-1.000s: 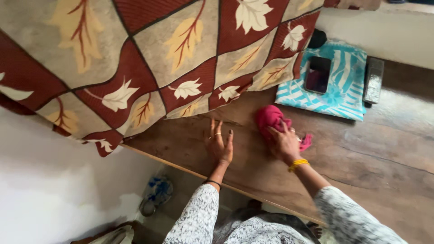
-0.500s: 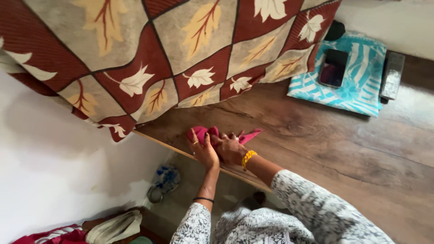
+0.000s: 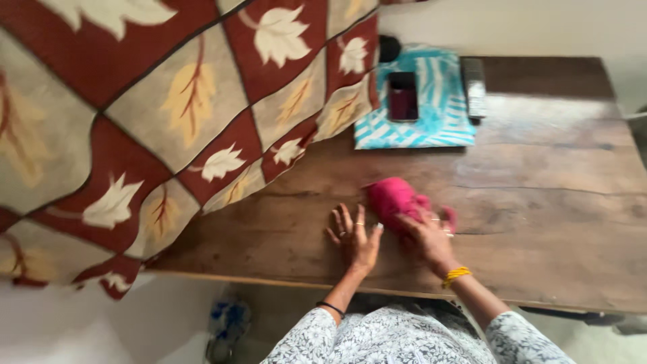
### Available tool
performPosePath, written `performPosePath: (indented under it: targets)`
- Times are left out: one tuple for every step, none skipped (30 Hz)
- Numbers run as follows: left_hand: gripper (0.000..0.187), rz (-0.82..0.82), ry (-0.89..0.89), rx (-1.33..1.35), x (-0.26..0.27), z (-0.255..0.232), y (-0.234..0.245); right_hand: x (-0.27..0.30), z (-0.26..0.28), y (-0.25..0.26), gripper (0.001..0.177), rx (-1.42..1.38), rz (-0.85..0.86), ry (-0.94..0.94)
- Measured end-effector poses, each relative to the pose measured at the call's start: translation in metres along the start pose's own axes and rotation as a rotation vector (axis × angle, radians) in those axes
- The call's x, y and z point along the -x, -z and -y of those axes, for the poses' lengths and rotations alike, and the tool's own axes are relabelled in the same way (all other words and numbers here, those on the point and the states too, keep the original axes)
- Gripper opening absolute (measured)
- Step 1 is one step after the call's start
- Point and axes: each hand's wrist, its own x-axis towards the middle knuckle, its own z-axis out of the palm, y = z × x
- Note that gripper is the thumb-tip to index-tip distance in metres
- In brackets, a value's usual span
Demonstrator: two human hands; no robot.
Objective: The person wipes a wooden desk and its drawer using a pink cloth, covering the top surface, the front of the drawer, and the side panels.
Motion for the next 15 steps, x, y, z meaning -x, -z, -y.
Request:
performPosePath:
  targets:
    - [0.076, 0.191, -0.023, -0.019, 0.000, -0.013, -0.008, 0.007, -0.014, 0.012, 0.067, 0.102, 0.021, -0.237]
    - [0.075, 0.382, -0.047, -0.042, -0.001, -0.024, -0.015, 0.011, -0.023, 0.022, 0.074, 0.201, 0.038, -0.475]
    - [0.075, 0.394, -0.067, -0.042, -0.001, -0.032, -0.022, 0.012, -0.028, 0.027, 0.074, 0.203, 0.027, -0.495]
    - [0.076, 0.467, -0.068, 0.012, -0.002, -0.039, -0.031, 0.012, -0.032, 0.031, 0.076, 0.181, -0.004, -0.624]
    - [0.078, 0.542, -0.072, 0.066, -0.002, -0.045, -0.041, 0.014, -0.036, 0.034, 0.078, 0.158, -0.040, -0.756]
    - [0.078, 0.556, -0.095, 0.065, -0.001, -0.047, -0.051, 0.015, -0.034, 0.031, 0.078, 0.160, -0.055, -0.778]
    - [0.078, 0.487, -0.126, 0.057, -0.002, -0.047, -0.062, 0.011, -0.029, 0.024, 0.080, 0.150, -0.024, -0.736]
    - [0.079, 0.417, -0.156, 0.051, -0.003, -0.047, -0.073, 0.009, -0.024, 0.018, 0.081, 0.141, 0.007, -0.693]
    - [0.079, 0.424, -0.176, 0.054, -0.005, -0.046, -0.083, 0.010, -0.017, 0.012, 0.081, 0.144, -0.008, -0.707]
    - [0.078, 0.350, -0.182, 0.082, -0.006, -0.045, -0.092, 0.011, -0.009, 0.007, 0.076, 0.145, 0.034, -0.624]
    - [0.078, 0.276, -0.182, 0.109, -0.006, -0.046, -0.099, 0.013, -0.007, 0.008, 0.071, 0.144, 0.082, -0.539]
    - [0.078, 0.283, -0.194, 0.111, -0.009, -0.049, -0.104, 0.016, -0.010, 0.014, 0.071, 0.146, 0.073, -0.551]
    - [0.079, 0.290, -0.205, 0.101, -0.011, -0.050, -0.106, 0.024, -0.011, 0.020, 0.073, 0.203, 0.111, -0.530]
    - [0.079, 0.296, -0.216, 0.092, -0.014, -0.052, -0.106, 0.029, -0.013, 0.025, 0.075, 0.261, 0.148, -0.508]
    - [0.079, 0.308, -0.221, 0.090, -0.015, -0.056, -0.105, 0.033, -0.018, 0.032, 0.075, 0.258, 0.149, -0.521]
